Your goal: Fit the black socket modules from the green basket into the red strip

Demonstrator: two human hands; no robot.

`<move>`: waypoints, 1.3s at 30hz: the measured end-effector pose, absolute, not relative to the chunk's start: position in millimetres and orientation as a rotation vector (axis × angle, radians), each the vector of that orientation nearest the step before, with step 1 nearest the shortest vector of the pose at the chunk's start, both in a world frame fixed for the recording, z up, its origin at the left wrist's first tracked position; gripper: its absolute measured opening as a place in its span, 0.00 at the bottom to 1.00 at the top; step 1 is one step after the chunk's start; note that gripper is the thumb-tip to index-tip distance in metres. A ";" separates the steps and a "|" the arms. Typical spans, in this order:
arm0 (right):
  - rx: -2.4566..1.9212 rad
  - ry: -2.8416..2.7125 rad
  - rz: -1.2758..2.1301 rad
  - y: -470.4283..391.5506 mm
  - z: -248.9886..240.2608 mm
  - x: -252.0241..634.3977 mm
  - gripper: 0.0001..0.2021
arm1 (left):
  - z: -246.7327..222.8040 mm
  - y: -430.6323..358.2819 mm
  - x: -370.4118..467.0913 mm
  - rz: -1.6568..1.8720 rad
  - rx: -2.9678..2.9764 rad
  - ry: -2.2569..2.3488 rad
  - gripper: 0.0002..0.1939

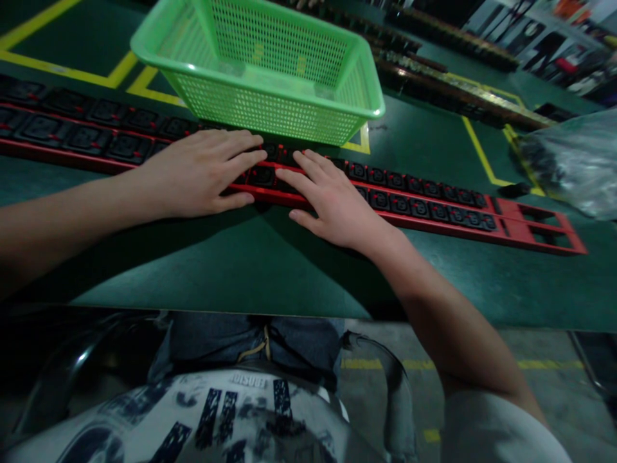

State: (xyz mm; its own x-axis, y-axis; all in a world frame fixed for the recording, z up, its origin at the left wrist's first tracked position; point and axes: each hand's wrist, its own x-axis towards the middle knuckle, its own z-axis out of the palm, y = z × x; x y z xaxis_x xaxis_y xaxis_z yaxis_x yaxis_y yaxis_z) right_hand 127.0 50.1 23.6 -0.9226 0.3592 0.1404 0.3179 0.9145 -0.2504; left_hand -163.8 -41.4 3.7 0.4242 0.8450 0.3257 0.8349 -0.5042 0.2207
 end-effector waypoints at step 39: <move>-0.492 -2.899 0.315 51.7 22.5 127.5 0.37 | 6.6 -42.3 -161.7 0.594 2.625 1.576 0.37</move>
State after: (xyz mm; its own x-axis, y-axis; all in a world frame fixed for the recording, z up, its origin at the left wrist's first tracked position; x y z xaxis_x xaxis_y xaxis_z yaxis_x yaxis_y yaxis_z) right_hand 127.5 51.7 22.5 -0.9281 0.3431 0.1446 0.3041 0.9226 -0.2374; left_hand -161.7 -42.3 6.6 0.4168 0.8549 0.3089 0.8462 -0.4891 0.2117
